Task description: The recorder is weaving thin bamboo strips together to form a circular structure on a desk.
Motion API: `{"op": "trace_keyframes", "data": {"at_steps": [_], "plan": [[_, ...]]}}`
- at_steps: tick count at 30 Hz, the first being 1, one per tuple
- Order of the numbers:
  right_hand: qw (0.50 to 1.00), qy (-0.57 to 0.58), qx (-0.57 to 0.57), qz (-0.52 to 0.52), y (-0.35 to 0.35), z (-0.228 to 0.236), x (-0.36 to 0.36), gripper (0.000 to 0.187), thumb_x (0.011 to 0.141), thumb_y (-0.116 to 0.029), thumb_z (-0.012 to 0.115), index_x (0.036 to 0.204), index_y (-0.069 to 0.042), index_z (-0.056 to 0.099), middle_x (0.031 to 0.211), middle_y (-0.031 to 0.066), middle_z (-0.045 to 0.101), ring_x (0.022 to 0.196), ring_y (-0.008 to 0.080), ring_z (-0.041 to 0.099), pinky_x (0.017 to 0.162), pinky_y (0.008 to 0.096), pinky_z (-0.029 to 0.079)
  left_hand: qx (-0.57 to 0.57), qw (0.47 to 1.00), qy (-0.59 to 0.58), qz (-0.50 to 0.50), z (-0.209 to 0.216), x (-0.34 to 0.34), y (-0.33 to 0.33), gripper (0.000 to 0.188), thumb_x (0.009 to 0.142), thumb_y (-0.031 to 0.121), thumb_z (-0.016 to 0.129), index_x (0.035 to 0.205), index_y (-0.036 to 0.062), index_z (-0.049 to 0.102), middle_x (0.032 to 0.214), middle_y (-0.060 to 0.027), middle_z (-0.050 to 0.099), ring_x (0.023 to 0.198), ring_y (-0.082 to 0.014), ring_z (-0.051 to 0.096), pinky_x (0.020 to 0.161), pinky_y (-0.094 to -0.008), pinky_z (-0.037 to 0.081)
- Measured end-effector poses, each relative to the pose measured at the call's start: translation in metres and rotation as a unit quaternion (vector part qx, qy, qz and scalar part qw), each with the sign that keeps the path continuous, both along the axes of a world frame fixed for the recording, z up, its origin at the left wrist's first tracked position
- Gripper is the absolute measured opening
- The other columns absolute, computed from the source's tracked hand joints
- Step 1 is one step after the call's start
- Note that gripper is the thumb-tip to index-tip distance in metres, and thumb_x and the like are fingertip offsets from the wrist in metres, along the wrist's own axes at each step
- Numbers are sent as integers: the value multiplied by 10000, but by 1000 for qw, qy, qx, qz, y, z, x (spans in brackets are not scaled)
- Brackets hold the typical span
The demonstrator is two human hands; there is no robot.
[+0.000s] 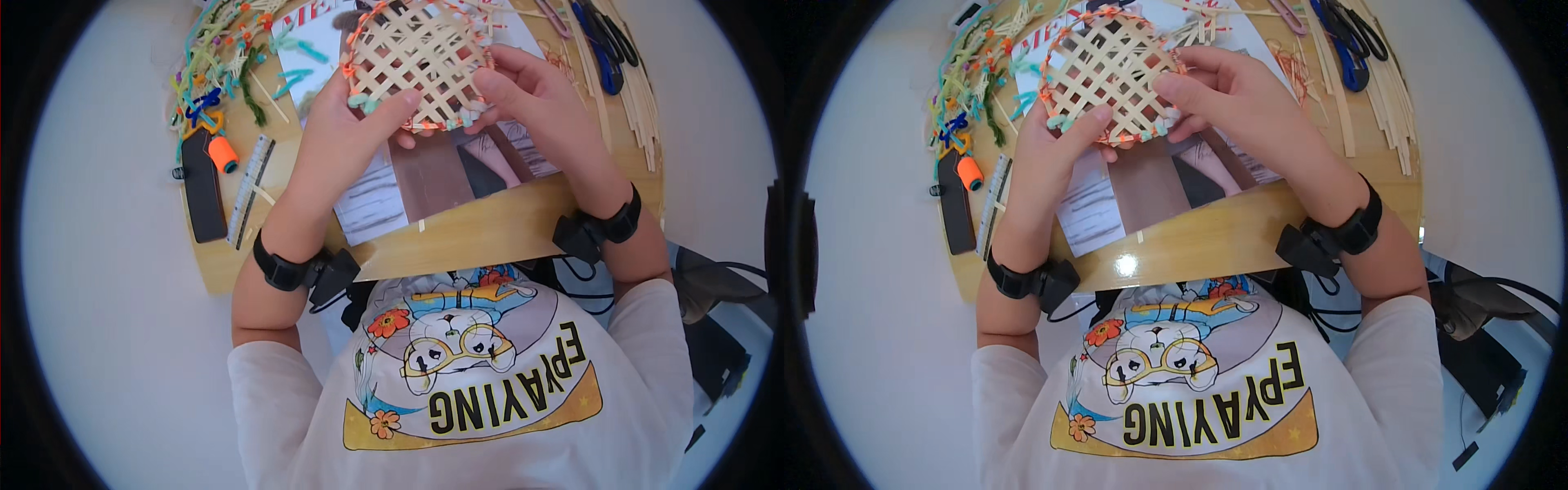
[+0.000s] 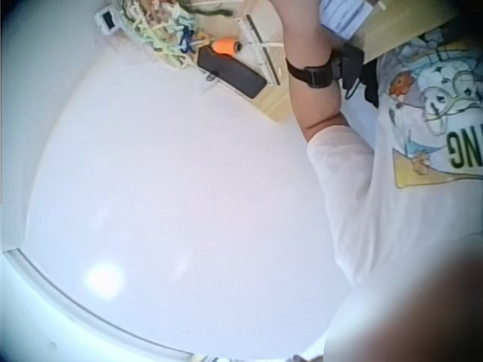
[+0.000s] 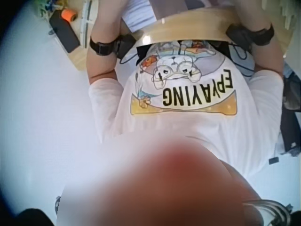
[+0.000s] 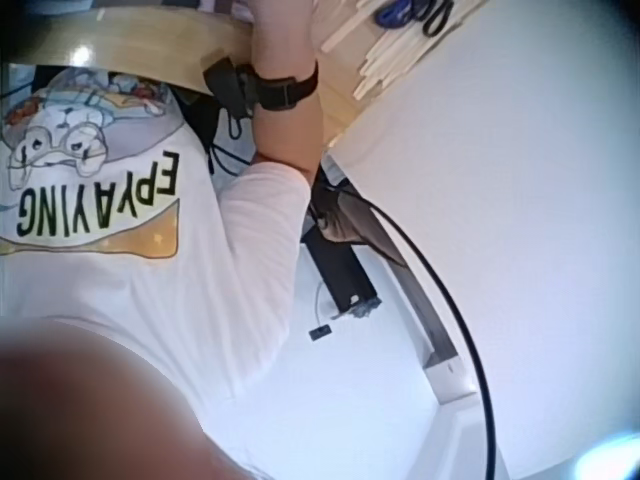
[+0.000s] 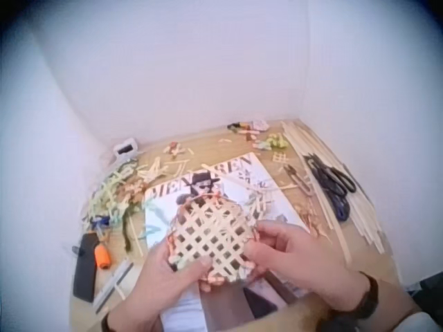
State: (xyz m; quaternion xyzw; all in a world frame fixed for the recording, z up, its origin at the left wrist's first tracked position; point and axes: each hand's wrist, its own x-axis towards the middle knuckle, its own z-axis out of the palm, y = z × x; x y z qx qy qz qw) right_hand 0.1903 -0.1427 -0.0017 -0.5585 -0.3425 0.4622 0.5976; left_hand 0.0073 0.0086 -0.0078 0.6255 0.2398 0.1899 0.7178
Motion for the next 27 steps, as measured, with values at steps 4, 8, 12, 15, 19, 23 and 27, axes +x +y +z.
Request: {"op": "trace_keyframes", "data": {"at_steps": [4,8,12,15,19,23,27], "plan": [[999,3,-11,34,5,-5,3,406,1002,-298,688,1229,38,667,1028,89,746,808,134,728,700,246,611,40,999,-13,-34,-3,-2,-3,489,970,241,744,1309,-44,534,1056,-112,712,775,-137,700,682,-281,586],[1000,1,-3,-10,7,-8,14,395,1004,-293,687,1215,41,672,1027,95,748,802,137,733,703,249,616,-9,996,-89,-13,-5,0,10,502,1026,321,665,1352,-43,551,1067,-119,710,857,-167,718,765,-303,585],[999,-15,32,-37,5,-7,17,382,1008,-286,684,1211,38,676,1025,106,751,816,134,735,697,242,614,24,997,-76,20,-4,-2,16,410,1041,300,644,1260,-46,637,1029,-127,729,892,-179,728,783,-294,578],[993,-85,50,-63,5,-8,14,369,1007,-272,688,1216,33,677,1005,106,754,819,122,729,692,242,609,56,997,-46,24,-3,-3,13,336,1024,241,675,1186,-53,678,980,-127,742,884,-174,729,780,-284,576],[990,-113,48,-70,4,-7,11,342,1002,-262,699,1185,26,686,977,94,756,793,106,715,672,236,593,51,997,-37,40,-2,-2,10,276,1002,180,704,1151,-52,691,954,-123,748,861,-168,725,776,-279,574],[994,-81,38,-59,2,-6,9,329,1002,-261,702,1157,29,685,970,89,757,766,100,706,654,229,578,59,997,-20,40,-2,0,12,277,1006,180,697,1159,-51,687,957,-122,746,856,-159,720,774,-277,571],[998,-31,20,-46,2,-3,11,332,1004,-259,700,1163,32,681,975,89,759,779,101,706,654,226,576,62,996,-27,58,-1,1,11,288,1002,171,701,1187,-49,680,1005,-113,737,877,-149,713,779,-271,567]]}}
